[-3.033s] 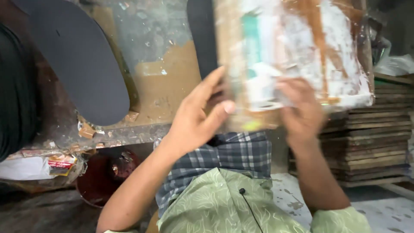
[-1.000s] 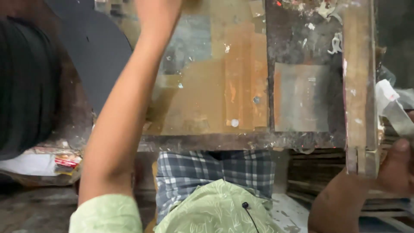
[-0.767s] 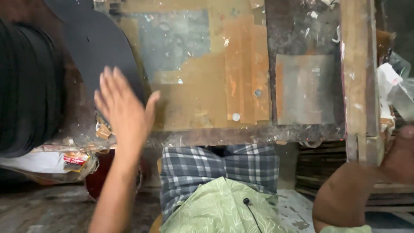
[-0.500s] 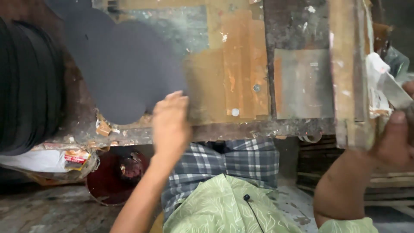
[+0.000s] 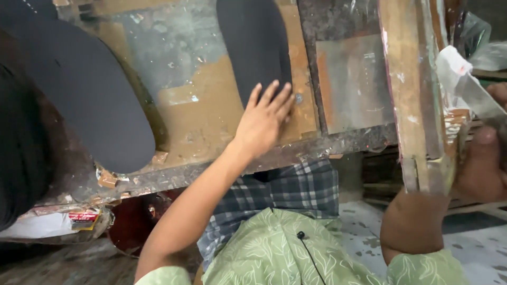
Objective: Applying brand logos to footwear soles using a manual screen-printing frame.
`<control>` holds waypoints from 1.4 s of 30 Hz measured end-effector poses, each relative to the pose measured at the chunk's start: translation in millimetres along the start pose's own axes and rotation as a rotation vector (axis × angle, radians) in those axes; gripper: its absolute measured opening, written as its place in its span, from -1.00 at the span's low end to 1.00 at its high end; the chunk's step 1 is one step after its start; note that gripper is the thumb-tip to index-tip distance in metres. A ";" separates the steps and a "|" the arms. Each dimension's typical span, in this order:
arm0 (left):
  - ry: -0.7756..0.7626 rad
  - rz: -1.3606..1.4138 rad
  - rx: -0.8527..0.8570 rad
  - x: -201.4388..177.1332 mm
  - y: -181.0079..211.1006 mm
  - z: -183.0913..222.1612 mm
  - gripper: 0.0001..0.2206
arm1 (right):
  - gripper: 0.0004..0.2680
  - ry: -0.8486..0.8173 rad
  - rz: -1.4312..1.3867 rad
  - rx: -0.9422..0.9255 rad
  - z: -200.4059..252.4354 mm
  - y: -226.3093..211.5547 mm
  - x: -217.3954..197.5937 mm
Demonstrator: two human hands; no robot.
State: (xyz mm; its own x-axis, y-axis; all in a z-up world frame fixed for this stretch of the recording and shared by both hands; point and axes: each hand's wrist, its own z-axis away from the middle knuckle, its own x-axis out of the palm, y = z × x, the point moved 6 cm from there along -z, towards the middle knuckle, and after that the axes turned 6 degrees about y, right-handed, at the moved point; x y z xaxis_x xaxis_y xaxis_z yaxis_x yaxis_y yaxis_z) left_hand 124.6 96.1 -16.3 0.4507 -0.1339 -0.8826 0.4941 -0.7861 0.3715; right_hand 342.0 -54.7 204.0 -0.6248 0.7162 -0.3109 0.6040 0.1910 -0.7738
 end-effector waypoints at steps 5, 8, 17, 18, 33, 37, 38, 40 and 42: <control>-0.047 0.078 0.085 -7.0 5.7 21.2 -0.56 | -0.70 -0.253 0.133 0.194 14.5 39.9 9.0; -0.076 0.087 0.169 -6.0 -2.0 9.4 -0.57 | -0.78 0.158 -0.289 -0.180 25.1 51.0 -7.3; 0.018 0.038 0.292 -4.7 7.0 23.7 -0.54 | -0.82 0.156 -0.432 -0.160 9.0 17.9 9.4; -0.037 0.082 0.289 -9.5 13.1 27.9 -0.59 | -0.82 0.122 -0.395 -0.138 7.1 19.9 9.8; 0.208 0.838 -0.922 -69.6 -13.0 85.5 -0.48 | -0.70 -0.558 0.171 -0.180 98.6 43.1 129.1; 0.333 0.429 -0.673 -55.8 -16.2 95.4 -0.43 | -0.75 -0.714 0.137 -0.254 101.4 60.3 149.1; 0.335 0.428 -0.674 -57.0 -16.4 95.1 -0.43 | -0.75 -0.714 0.136 -0.256 91.2 67.9 158.7; 0.287 0.455 -0.718 -55.1 -17.3 96.9 -0.43 | -0.78 -0.676 0.153 -0.363 71.9 77.7 176.2; 0.317 0.438 -0.676 -55.0 -18.2 98.0 -0.43 | -0.79 -0.695 0.193 -0.309 45.3 89.1 207.9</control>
State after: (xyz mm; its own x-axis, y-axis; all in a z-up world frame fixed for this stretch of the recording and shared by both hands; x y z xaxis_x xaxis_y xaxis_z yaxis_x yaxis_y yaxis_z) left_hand 17.9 58.6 -2.8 0.8402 -0.0873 -0.5351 0.5181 -0.1618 0.8399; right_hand 243.6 80.8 45.3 -0.5992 0.1912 -0.7775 0.7803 0.3568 -0.5136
